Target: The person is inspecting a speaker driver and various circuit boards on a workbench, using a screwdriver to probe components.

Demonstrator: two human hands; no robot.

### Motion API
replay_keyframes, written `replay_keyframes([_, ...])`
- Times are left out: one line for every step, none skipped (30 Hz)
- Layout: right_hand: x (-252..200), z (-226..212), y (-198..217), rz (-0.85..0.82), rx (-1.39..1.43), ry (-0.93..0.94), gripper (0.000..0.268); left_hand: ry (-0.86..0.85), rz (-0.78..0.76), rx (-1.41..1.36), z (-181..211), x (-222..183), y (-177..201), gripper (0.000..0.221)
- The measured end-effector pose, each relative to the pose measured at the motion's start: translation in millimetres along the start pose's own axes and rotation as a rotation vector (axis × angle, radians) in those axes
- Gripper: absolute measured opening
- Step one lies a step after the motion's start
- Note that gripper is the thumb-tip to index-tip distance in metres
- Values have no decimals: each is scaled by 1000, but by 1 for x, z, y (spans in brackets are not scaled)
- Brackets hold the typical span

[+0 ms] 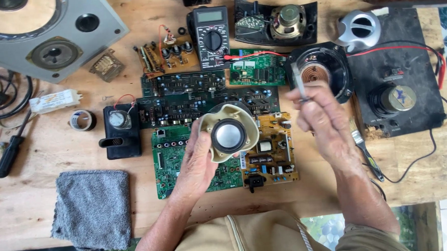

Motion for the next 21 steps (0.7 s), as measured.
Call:
replay_keyframes([-9, 3, 7, 10, -3, -4, 31, 8, -7, 0, 1, 1, -3, 54])
replay_keyframes([-18, 4, 25, 142, -114, 6, 31, -20, -4, -20, 6, 2, -4, 55])
replay_keyframes([-29, 4, 42, 274, -225, 15, 32, -49, -1, -39, 12, 3, -5, 56])
replay_keyframes([-40, 16, 44, 281, -227, 11, 32, -43, -6, -38, 11, 4, -5, 56])
replay_keyframes([-52, 22, 48, 319, -374, 51, 24, -56, -10, -32, 12, 4, -3, 56])
replay_keyframes([-64, 28, 50, 353, -522, 92, 19, -71, -13, -27, 13, 5, -2, 56])
replay_keyframes([-73, 43, 48, 357, -523, 89, 19, -67, -16, -27, 10, 5, 0, 56])
replay_keyframes([-83, 55, 45, 375, -666, 100, 18, -82, -20, -27, 8, 6, 3, 54])
replay_keyframes([-93, 67, 42, 391, -808, 109, 17, -96, -25, -27, 7, 6, 5, 52])
replay_keyframes([-100, 71, 40, 395, -810, 106, 17, -92, -29, -27, 5, 6, 5, 52])
replay_keyframes([-107, 73, 40, 436, -874, 85, 20, -96, -28, -26, 5, 6, 5, 52])
replay_keyframes([-114, 76, 41, 477, -938, 66, 24, -100, -28, -25, 4, 7, 5, 51])
replay_keyframes([-117, 83, 38, 482, -941, 63, 24, -97, -34, -25, 6, 7, 3, 51])
replay_keyframes([-121, 92, 36, 485, -986, 41, 26, -80, -20, -32, 5, 7, 4, 53])
replay_keyframes([-125, 101, 33, 487, -1032, 19, 28, -64, -7, -40, 5, 7, 4, 54])
replay_keyframes([-125, 101, 31, 490, -1034, 14, 28, -60, -10, -40, 5, 8, 4, 54])
replay_keyframes([-125, 101, 28, 483, -1073, 4, 28, -67, -10, -42, 7, 8, 3, 54])
replay_keyframes([-124, 101, 25, 472, -1109, -4, 28, -78, -6, -44, 10, 8, 4, 53])
replay_keyframes([-125, 103, 25, 472, -1109, -5, 28, -77, -6, -44, 11, 7, 6, 53])
replay_keyframes([-125, 103, 27, 489, -1154, -9, 28, -83, -3, -37, 12, 6, 8, 54])
replay_keyframes([-124, 103, 28, 506, -1199, -14, 27, -88, 0, -30, 14, 6, 10, 54])
Point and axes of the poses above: each hand's wrist, its own x-axis towards the middle knuckle, its own y-axis out of the back of the hand, z = x × y, the point moved 10 cm from there along x, towards the middle knuckle, and after that the axes turned 3 degrees about z, right-handed, at the moved point
